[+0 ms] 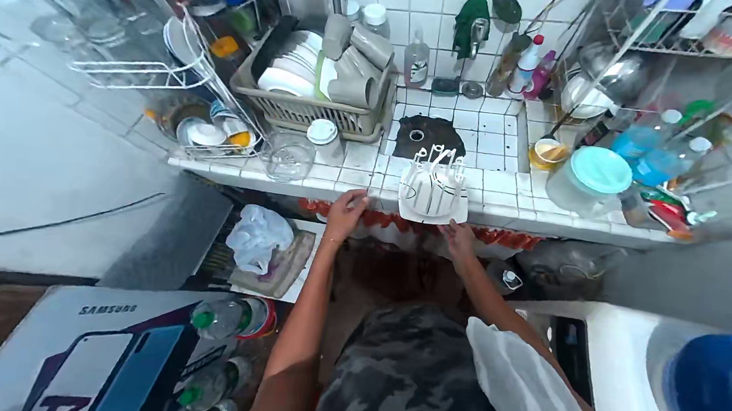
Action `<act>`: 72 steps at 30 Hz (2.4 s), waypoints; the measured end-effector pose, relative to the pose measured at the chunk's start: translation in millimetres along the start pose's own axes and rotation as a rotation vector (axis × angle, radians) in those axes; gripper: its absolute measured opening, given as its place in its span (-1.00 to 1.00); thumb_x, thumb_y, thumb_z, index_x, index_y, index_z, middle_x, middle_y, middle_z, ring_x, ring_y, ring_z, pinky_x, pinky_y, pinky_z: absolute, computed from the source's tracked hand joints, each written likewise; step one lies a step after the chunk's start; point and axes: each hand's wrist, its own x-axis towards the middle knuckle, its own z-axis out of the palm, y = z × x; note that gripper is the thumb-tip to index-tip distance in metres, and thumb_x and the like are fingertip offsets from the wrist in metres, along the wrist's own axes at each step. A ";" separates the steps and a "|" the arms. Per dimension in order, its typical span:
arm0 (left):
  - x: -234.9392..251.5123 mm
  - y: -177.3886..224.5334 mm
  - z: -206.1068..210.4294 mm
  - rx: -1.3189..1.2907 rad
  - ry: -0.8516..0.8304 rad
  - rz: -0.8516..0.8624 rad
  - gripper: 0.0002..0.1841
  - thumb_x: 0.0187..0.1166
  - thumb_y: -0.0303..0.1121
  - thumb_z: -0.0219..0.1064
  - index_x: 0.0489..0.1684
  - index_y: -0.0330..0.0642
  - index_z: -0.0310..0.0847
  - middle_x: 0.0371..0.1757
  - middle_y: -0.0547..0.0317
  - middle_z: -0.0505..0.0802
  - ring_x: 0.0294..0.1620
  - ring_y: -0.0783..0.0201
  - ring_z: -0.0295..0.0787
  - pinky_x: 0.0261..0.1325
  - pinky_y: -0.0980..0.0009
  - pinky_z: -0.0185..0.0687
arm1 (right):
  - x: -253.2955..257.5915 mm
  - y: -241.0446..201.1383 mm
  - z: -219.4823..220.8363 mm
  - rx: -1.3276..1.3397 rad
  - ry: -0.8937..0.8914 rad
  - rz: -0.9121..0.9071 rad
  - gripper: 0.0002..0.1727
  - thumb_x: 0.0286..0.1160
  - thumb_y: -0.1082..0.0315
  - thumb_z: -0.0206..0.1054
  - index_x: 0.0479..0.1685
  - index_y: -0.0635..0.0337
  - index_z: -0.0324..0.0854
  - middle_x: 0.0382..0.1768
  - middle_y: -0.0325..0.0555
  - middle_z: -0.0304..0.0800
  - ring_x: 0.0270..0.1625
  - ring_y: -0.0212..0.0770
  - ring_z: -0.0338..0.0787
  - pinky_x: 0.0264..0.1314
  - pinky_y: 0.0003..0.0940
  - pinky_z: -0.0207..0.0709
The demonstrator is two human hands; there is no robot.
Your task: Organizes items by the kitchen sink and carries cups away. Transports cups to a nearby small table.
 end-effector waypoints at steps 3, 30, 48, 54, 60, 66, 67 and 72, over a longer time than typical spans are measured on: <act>35.4 10.1 7.1 -0.043 0.030 0.028 -0.60 0.75 -0.23 0.29 0.47 -0.22 0.60 0.55 -0.03 0.68 0.56 0.05 0.60 0.57 0.00 0.52 | 12.2 0.4 11.6 -0.007 -0.114 0.059 -0.54 0.72 0.57 0.14 0.54 0.41 0.17 0.10 0.26 0.63 -0.12 -0.06 0.86 -0.04 -0.24 0.83; 214.0 176.2 -47.9 0.996 0.052 0.304 -0.16 0.10 -0.05 0.77 0.56 0.16 0.58 0.36 -0.16 0.75 0.50 -0.40 0.53 0.61 -0.68 -0.20 | 199.9 -144.0 467.3 -1.446 -0.800 -1.168 -0.03 0.30 0.10 0.59 0.76 0.29 0.27 0.60 0.35 0.43 0.68 0.37 0.35 0.62 0.35 0.27; 230.2 164.4 52.3 1.016 -0.647 -0.172 -0.26 0.19 -0.31 0.72 0.48 -0.22 0.56 0.42 -0.26 0.69 0.31 -0.34 0.68 0.15 -0.32 0.62 | 208.1 -192.4 217.4 -0.818 -1.571 -0.067 -0.04 -0.06 0.41 0.69 0.59 0.25 0.38 0.25 -0.17 0.81 0.25 -0.32 0.81 0.37 -0.27 0.72; 285.7 179.1 -24.5 0.771 -0.074 -0.255 -0.27 0.50 0.14 0.47 0.42 -0.33 0.58 0.20 -0.41 0.79 0.21 -0.44 0.74 0.24 -0.53 0.51 | 224.5 -187.5 218.2 -0.905 -1.814 0.079 -0.07 0.12 0.44 0.66 0.66 0.29 0.32 0.43 -0.10 0.69 0.40 -0.33 0.72 0.50 -0.33 0.61; 345.1 144.5 -38.6 0.701 0.441 -0.507 0.14 0.40 0.44 0.34 0.74 -0.39 0.08 0.54 -0.48 0.54 0.32 -0.41 0.70 0.30 -0.35 0.57 | 209.3 -202.7 311.4 -0.941 -1.702 -0.481 -0.33 0.44 0.11 0.47 0.49 0.33 0.55 0.47 0.03 0.69 0.52 -0.14 0.66 0.61 -0.15 0.52; 335.0 132.4 -41.4 0.569 0.572 -0.377 -0.06 0.36 0.22 0.52 0.57 -0.36 0.37 0.49 -0.38 0.60 0.35 -0.28 0.71 0.37 -0.23 0.60 | 168.5 -177.4 476.4 -1.263 -1.463 -1.337 -0.36 0.42 0.63 0.26 0.59 0.09 0.53 0.60 0.12 0.52 0.71 0.19 0.39 0.76 0.14 0.22; 321.7 137.9 -43.0 0.551 0.625 -0.294 -0.09 0.37 0.19 0.51 0.58 -0.33 0.39 0.49 -0.35 0.61 0.32 -0.22 0.73 0.35 -0.18 0.63 | 160.9 -173.8 496.2 -1.338 -1.456 -1.390 -0.23 0.34 0.70 0.25 0.67 -0.02 0.47 0.66 0.11 0.45 0.75 0.21 0.33 0.77 0.20 0.18; 198.7 177.6 -26.9 0.420 0.664 0.105 -0.16 0.41 0.03 0.59 0.64 -0.20 0.36 0.43 -0.16 0.62 0.20 0.15 0.79 0.05 0.24 0.88 | 146.0 -152.9 551.6 -1.723 -1.571 -1.401 -0.01 0.26 0.72 0.34 0.78 -0.34 0.31 0.52 0.17 0.58 0.49 0.35 0.61 0.42 0.45 0.42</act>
